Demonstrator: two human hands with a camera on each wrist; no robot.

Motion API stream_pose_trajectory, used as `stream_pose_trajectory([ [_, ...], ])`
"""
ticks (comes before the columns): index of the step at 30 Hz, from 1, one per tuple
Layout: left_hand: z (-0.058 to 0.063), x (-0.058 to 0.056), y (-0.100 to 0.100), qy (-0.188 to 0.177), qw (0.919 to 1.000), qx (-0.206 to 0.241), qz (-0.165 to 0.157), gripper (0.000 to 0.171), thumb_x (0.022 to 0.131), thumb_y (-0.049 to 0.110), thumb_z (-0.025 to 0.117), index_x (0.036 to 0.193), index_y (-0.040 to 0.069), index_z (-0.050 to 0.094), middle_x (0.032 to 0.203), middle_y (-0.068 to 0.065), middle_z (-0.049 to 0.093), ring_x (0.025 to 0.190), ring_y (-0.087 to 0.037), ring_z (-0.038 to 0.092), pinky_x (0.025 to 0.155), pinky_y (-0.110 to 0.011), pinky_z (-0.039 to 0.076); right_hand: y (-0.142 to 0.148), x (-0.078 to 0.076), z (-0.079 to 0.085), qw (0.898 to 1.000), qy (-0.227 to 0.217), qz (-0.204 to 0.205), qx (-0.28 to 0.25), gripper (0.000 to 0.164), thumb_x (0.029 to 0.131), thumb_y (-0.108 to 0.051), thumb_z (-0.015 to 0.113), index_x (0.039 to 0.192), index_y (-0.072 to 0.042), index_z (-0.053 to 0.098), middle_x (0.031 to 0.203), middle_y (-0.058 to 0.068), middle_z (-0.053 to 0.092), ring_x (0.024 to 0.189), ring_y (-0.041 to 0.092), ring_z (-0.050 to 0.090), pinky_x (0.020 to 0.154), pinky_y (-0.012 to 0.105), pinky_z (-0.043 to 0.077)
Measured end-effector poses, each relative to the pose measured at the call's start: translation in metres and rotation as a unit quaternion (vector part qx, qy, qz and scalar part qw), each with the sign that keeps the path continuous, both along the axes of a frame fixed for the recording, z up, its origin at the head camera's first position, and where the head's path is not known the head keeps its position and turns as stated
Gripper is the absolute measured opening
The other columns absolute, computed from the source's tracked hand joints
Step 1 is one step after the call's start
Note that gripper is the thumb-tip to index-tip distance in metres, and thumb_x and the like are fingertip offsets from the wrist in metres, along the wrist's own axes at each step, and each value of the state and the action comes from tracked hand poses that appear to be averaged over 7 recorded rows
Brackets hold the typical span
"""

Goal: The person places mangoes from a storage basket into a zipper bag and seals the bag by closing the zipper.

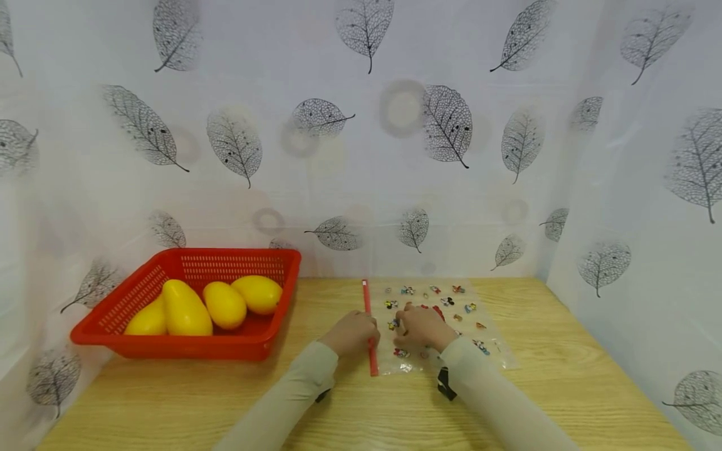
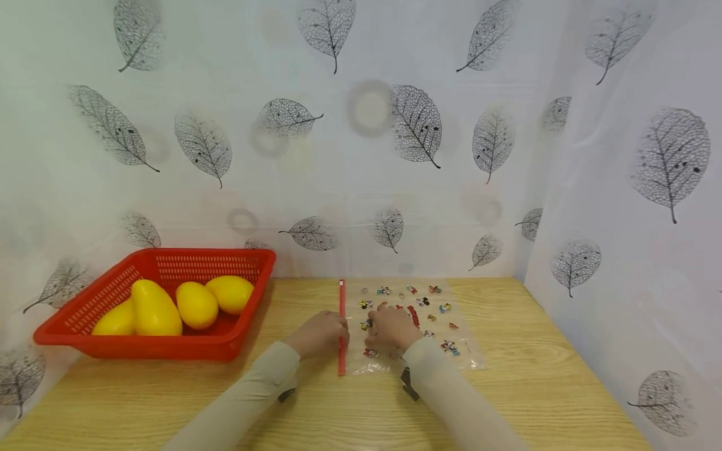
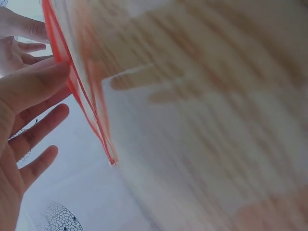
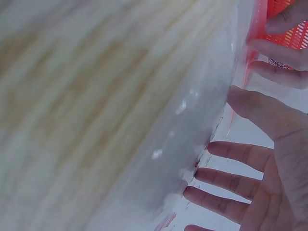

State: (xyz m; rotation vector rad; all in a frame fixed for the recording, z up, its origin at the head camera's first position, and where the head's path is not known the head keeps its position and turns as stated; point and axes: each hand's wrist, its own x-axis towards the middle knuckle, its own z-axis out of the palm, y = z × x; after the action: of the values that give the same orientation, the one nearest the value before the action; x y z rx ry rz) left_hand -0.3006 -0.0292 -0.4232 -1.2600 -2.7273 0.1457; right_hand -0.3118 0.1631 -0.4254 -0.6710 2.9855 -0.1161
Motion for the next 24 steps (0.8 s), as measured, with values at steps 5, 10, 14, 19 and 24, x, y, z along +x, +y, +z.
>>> stream_pose_trajectory([
  [5, 0.0, 0.003, 0.002, 0.02, 0.9996, 0.015, -0.016, 0.01, 0.079, 0.015, 0.07, 0.079, 0.024, 0.074, 0.081, 0.009, 0.068, 0.076, -0.008, 0.062, 0.08, -0.027, 0.048, 0.005, 0.003, 0.0, 1.0, 0.002, 0.006, 0.0, 0.041, 0.077, -0.037, 0.073, 0.108, -0.013, 0.062, 0.104, 0.007, 0.06, 0.07, 0.016, 0.057, 0.059, 0.035, 0.049],
  [10, 0.002, 0.008, 0.005, 0.049, 0.997, 0.041, -0.044, 0.007, 0.08, 0.018, 0.069, 0.08, 0.024, 0.073, 0.08, 0.009, 0.068, 0.076, -0.009, 0.063, 0.075, -0.026, 0.048, 0.012, 0.012, 0.001, 1.0, 0.024, 0.007, 0.007, 0.045, 0.077, -0.042, 0.072, 0.111, -0.013, 0.063, 0.094, 0.002, 0.064, 0.067, 0.013, 0.058, 0.057, 0.031, 0.049],
  [14, 0.004, 0.013, 0.007, 0.081, 0.9914, 0.075, -0.07, 0.005, 0.081, 0.018, 0.069, 0.079, 0.023, 0.071, 0.079, 0.008, 0.067, 0.077, -0.01, 0.063, 0.075, -0.027, 0.047, 0.018, 0.027, 0.011, 0.999, 0.051, 0.006, -0.011, 0.044, 0.081, -0.041, 0.069, 0.112, -0.01, 0.063, 0.095, 0.004, 0.068, 0.072, 0.015, 0.061, 0.062, 0.032, 0.051],
  [19, 0.005, 0.016, 0.013, 0.134, 0.9795, 0.11, -0.103, 0.007, 0.081, 0.017, 0.068, 0.077, 0.022, 0.067, 0.077, 0.009, 0.066, 0.078, -0.01, 0.062, 0.082, -0.028, 0.047, 0.025, 0.055, 0.031, 0.993, 0.099, 0.026, -0.051, 0.03, 0.084, -0.036, 0.066, 0.095, -0.008, 0.067, 0.083, 0.003, 0.069, 0.063, 0.011, 0.059, 0.056, 0.026, 0.048],
  [24, 0.005, 0.019, 0.019, 0.156, 0.9751, 0.111, -0.112, 0.007, 0.085, 0.019, 0.065, 0.079, 0.023, 0.067, 0.078, 0.011, 0.066, 0.079, -0.007, 0.063, 0.083, -0.026, 0.047, 0.027, 0.079, 0.04, 0.99, 0.091, 0.038, -0.099, 0.029, 0.086, -0.037, 0.063, 0.065, -0.019, 0.056, 0.056, -0.011, 0.05, 0.046, 0.0, 0.036, 0.045, 0.017, 0.031],
])
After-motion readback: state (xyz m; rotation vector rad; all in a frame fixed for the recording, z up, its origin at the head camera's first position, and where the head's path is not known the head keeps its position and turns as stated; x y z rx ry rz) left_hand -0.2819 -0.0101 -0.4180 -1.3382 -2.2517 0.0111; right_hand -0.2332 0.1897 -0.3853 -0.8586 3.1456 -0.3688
